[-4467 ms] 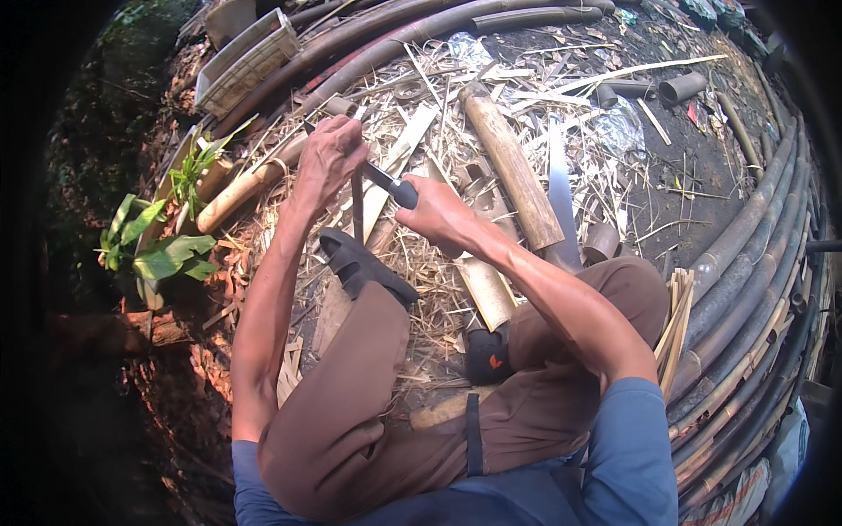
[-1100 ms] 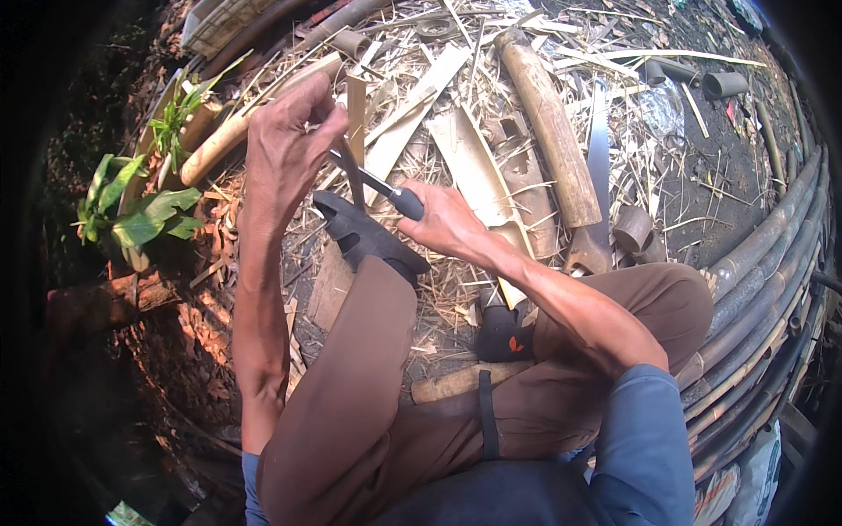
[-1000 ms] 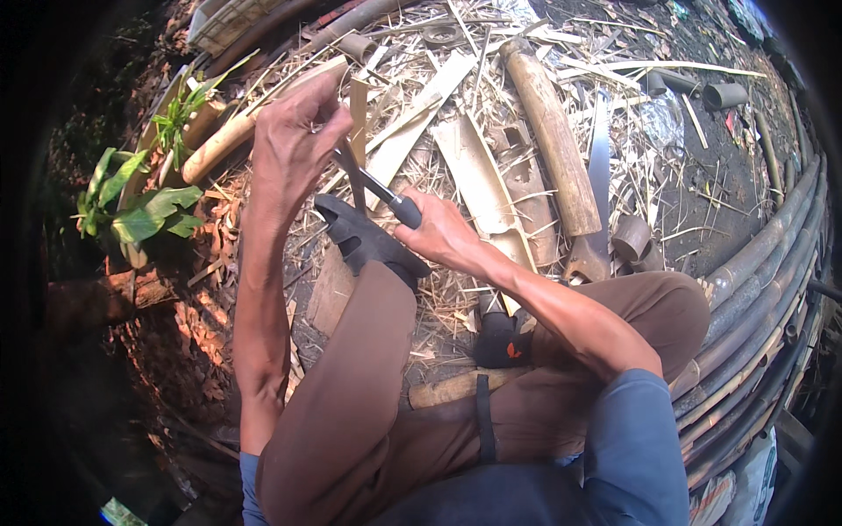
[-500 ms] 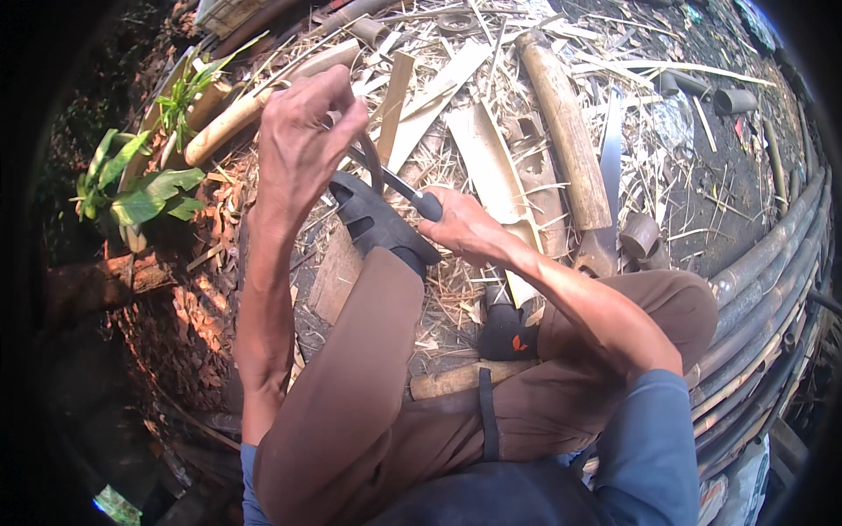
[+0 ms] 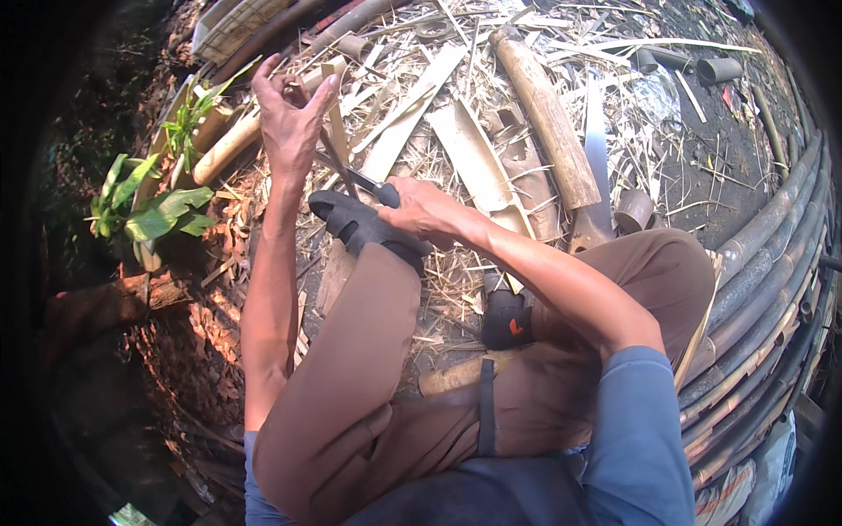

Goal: The person sits on the ground and uses a machete to split bamboo strips into smaller pieces. They repeatedly pick up bamboo pieces, position them, and strike them with the machete to produce thin slats.

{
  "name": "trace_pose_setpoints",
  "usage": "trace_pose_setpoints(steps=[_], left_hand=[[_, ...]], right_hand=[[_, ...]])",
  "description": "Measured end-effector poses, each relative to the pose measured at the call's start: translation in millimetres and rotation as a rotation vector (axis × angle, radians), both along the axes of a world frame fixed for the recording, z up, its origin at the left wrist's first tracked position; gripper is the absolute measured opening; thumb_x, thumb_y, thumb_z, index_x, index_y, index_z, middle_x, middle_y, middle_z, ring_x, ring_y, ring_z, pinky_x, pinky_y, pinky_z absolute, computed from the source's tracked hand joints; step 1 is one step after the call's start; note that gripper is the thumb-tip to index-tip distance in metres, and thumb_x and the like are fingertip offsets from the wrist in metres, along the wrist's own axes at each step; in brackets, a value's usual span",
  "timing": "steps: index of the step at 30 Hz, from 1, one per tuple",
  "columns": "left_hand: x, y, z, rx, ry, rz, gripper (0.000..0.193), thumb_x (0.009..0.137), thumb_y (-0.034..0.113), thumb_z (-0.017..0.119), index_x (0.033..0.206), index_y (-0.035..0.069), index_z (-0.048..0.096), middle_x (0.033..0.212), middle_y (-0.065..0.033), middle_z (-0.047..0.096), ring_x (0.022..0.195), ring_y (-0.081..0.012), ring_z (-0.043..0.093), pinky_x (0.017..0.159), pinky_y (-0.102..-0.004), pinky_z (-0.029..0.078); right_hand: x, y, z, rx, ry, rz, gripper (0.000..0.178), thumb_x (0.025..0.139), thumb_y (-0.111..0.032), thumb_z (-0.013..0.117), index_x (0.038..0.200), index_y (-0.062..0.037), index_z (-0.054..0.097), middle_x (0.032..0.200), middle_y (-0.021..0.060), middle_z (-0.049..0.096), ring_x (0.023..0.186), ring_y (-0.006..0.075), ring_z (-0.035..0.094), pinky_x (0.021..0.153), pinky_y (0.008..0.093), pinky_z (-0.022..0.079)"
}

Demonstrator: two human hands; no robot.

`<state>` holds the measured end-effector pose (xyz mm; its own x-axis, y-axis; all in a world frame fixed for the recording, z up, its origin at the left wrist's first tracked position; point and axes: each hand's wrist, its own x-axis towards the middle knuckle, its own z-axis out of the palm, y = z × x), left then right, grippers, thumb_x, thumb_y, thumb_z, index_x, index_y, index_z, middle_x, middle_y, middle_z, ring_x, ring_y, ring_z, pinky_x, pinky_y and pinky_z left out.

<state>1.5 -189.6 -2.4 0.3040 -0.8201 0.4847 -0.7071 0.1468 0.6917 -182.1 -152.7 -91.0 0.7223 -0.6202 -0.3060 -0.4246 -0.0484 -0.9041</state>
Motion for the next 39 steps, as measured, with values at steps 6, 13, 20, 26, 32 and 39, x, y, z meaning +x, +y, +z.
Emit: trace_pose_setpoints(steps=[6,13,20,26,32,39], left_hand=[[20,49,13,0.038,0.306,0.171,0.075,0.08,0.023,0.082,0.137,-0.002,0.04,0.07,0.0053,0.042,0.062,-0.0052,0.04,0.057,-0.0192,0.036],[5,97,9,0.16,0.501,-0.043,0.025,0.084,0.025,0.079,0.096,0.005,0.07,0.076,0.0016,0.067,0.063,-0.0057,0.057,0.056,-0.0211,0.042],[-10,105,9,0.074,0.463,0.055,0.022,0.082,0.025,0.08,0.092,0.006,0.071,0.066,0.0039,0.062,0.055,-0.0028,0.047,0.051,-0.0208,0.036],[-24,113,6,0.033,0.389,-0.02,0.023,0.083,0.027,0.079,0.089,0.008,0.07,0.068,0.0047,0.062,0.058,-0.0036,0.047,0.054,-0.0214,0.038],[-30,106,15,0.003,0.389,0.05,0.026,0.082,0.028,0.08,0.09,0.007,0.069,0.065,0.0056,0.059,0.058,-0.0044,0.045,0.054,-0.0216,0.037],[-21,114,11,-0.024,0.332,0.138,0.027,0.083,0.031,0.079,0.089,0.007,0.068,0.063,0.0059,0.057,0.056,-0.0049,0.043,0.054,-0.0222,0.036]], right_hand=[[14,28,30,0.282,-0.08,0.081,0.026,0.084,-0.028,0.058,0.096,-0.0062,0.049,0.064,0.0021,0.048,0.055,0.0138,0.049,0.049,0.0313,0.043],[5,87,13,0.01,-0.017,-0.058,0.04,0.08,-0.014,0.063,0.115,0.0026,0.053,0.083,0.021,0.064,0.073,0.0302,0.065,0.066,0.0408,0.053],[0,84,6,-0.356,0.242,-0.017,0.039,0.082,-0.012,0.061,0.119,-0.0064,0.051,0.09,0.0274,0.066,0.085,0.0429,0.066,0.076,0.0516,0.053],[-4,101,-28,-0.103,0.035,-0.043,0.034,0.082,-0.018,0.061,0.112,-0.0041,0.056,0.082,0.0205,0.065,0.071,0.0317,0.065,0.068,0.0445,0.052],[-7,92,-49,-0.295,0.075,-0.026,0.035,0.081,-0.022,0.062,0.112,-0.0068,0.056,0.084,0.0236,0.066,0.077,0.0411,0.066,0.072,0.0485,0.053],[-2,92,-63,-0.332,0.331,0.104,0.042,0.083,-0.021,0.064,0.121,-0.0112,0.051,0.092,0.0259,0.066,0.088,0.0434,0.065,0.079,0.0507,0.052]])
